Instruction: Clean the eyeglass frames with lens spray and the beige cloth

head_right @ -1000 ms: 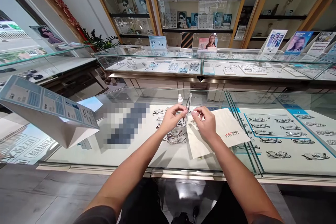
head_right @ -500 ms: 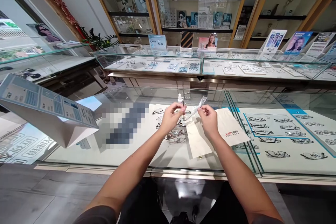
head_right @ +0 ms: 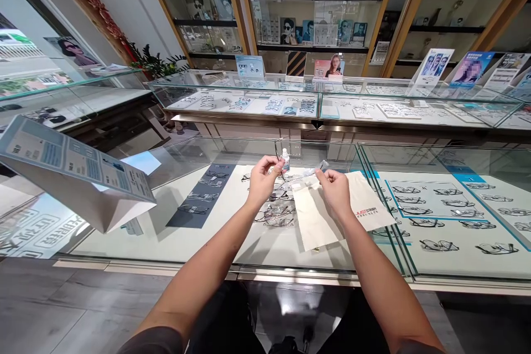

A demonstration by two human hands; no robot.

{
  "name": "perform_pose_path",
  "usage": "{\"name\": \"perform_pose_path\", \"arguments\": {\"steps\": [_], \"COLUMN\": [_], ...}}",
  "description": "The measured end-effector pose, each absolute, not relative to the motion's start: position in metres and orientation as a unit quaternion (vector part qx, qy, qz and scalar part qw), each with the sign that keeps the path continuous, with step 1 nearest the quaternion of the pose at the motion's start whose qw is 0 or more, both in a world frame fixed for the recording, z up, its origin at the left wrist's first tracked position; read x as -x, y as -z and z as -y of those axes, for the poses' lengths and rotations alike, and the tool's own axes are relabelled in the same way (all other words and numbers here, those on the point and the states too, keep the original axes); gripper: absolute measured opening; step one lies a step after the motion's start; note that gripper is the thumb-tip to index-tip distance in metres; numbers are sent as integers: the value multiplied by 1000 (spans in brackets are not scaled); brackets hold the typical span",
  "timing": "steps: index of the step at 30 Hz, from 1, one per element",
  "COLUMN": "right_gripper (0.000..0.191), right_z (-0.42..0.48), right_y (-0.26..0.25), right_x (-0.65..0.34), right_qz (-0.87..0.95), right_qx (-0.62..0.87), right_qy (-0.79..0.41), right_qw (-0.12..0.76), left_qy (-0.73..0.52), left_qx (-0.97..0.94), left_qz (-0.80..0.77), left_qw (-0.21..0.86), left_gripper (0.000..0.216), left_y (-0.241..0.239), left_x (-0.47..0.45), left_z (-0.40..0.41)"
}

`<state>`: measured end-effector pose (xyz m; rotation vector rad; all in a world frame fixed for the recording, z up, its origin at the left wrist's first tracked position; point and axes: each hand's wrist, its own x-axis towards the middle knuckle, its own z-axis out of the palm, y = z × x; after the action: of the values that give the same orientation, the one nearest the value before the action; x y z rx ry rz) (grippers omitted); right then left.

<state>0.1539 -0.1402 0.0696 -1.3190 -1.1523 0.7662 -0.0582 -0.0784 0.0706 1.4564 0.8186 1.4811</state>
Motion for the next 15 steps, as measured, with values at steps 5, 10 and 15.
{"name": "perform_pose_path", "arguments": {"steps": [5, 10, 15], "right_gripper": [27, 46, 34], "right_z": [153, 153, 149], "right_y": [-76, -71, -64], "right_x": [-137, -126, -131], "right_qz": [687, 731, 711], "right_qx": [477, 436, 433], "right_qy": [-119, -138, -184], "right_qw": [535, 507, 523], "left_qy": [-537, -522, -517], "left_qx": [-655, -671, -675], "left_qz": [-335, -294, -263], "left_qw": [411, 437, 456], "left_gripper": [28, 28, 28], "left_y": [-75, -74, -69], "left_x": [53, 47, 47], "left_z": [96, 102, 95]}}
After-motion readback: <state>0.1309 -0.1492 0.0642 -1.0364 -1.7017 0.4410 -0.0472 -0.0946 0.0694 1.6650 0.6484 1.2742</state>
